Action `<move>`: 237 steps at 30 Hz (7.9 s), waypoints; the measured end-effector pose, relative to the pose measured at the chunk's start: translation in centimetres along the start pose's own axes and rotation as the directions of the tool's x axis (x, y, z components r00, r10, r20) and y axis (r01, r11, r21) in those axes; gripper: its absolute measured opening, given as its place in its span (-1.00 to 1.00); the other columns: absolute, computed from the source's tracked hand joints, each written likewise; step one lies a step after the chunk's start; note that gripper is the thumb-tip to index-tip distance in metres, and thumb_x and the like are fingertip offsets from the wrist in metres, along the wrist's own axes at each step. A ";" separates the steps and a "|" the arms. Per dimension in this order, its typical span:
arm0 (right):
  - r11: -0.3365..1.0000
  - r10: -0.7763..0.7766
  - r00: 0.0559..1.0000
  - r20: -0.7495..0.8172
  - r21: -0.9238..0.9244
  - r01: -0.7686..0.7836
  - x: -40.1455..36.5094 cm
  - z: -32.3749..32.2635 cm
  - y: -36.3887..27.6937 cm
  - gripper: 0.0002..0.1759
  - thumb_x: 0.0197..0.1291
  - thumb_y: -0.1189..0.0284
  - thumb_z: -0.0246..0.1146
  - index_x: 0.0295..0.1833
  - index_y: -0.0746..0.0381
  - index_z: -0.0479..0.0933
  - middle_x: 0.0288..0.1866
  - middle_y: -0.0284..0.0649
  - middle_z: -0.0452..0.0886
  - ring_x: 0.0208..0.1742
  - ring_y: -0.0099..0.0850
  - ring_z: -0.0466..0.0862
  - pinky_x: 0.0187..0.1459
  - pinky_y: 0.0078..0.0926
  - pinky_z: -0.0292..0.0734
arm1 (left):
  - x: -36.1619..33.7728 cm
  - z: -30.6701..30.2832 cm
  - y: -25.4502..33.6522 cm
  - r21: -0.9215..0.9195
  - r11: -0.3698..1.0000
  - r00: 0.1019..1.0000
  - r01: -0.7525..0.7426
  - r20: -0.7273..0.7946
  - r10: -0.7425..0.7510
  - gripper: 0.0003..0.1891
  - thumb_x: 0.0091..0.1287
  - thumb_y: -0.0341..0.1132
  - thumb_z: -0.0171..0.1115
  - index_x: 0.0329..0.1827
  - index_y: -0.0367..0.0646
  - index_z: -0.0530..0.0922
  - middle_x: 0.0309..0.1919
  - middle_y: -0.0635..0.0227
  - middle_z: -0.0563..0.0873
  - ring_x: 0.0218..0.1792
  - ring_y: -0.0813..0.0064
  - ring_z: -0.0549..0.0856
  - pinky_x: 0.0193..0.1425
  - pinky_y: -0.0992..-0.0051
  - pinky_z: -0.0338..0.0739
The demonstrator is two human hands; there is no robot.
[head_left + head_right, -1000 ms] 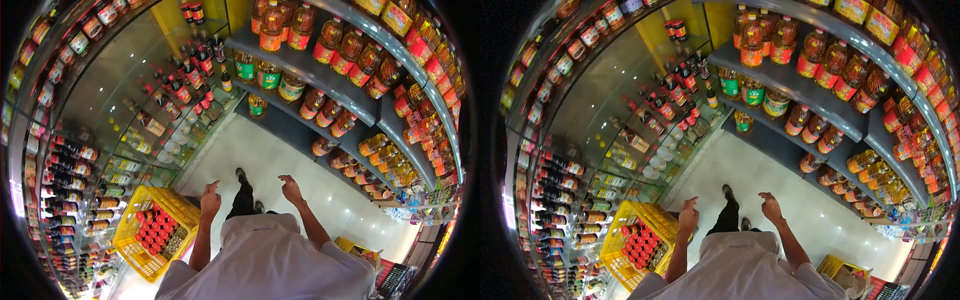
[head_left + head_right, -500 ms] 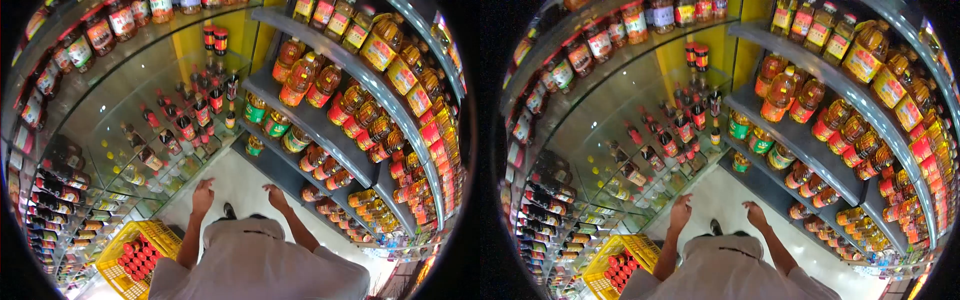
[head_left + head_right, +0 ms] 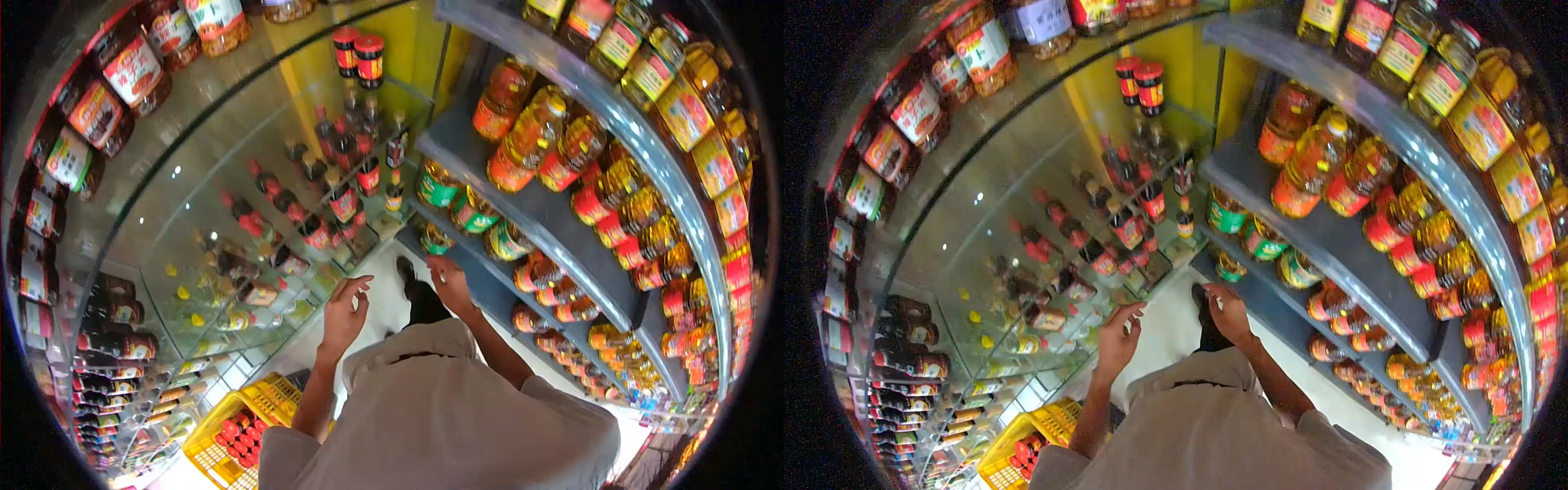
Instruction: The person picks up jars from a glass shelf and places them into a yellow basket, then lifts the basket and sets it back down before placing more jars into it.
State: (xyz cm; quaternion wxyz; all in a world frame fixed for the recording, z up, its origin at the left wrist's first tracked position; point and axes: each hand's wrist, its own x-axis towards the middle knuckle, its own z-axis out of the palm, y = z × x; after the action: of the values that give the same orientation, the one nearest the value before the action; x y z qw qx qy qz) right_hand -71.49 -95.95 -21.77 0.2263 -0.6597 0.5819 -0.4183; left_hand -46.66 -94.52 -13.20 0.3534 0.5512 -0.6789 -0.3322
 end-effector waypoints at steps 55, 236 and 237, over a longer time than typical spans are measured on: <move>0.640 -0.213 0.972 0.102 0.766 0.059 -1.7 -1.2 -14.3 -0.22 -0.38 0.28 0.64 0.06 0.31 0.56 -0.02 -0.19 0.67 0.08 -0.42 0.63 0.22 -0.38 0.46 | -5.3 2.4 2.2 -0.432 0.902 0.992 0.004 0.116 0.051 -0.28 0.51 0.19 -0.34 0.15 -0.38 0.47 -0.04 0.22 0.65 0.02 0.42 0.57 0.15 0.37 0.42; 0.959 -0.123 0.917 -0.380 0.193 0.209 11.3 2.5 -5.6 -0.74 0.10 0.75 0.12 -0.13 0.28 0.57 -0.29 -0.14 0.59 -0.27 -0.19 0.55 -0.21 -0.36 0.45 | 20.7 -5.1 7.1 0.138 0.942 0.946 -0.305 -0.070 0.317 -0.67 0.38 -0.21 0.15 0.15 -0.10 0.49 -0.24 0.27 0.73 -0.33 0.35 0.73 -0.25 0.36 0.59; 0.957 -0.180 0.899 -0.399 0.138 0.253 13.3 2.1 -5.8 -0.76 0.11 0.73 0.12 -0.13 0.28 0.56 -0.30 -0.14 0.58 -0.24 -0.16 0.54 -0.18 -0.34 0.43 | 23.3 -5.1 7.3 0.150 0.938 0.942 -0.314 -0.079 0.328 -0.67 0.38 -0.21 0.15 0.15 -0.10 0.49 -0.24 0.27 0.73 -0.33 0.35 0.73 -0.25 0.36 0.59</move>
State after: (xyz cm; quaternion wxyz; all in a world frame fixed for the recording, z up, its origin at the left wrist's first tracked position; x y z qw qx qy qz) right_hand -66.72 -107.79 -14.52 0.1214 -0.6023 0.4955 -0.6140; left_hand -49.44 -116.52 -1.72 0.3989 0.4720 -0.7617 -0.1945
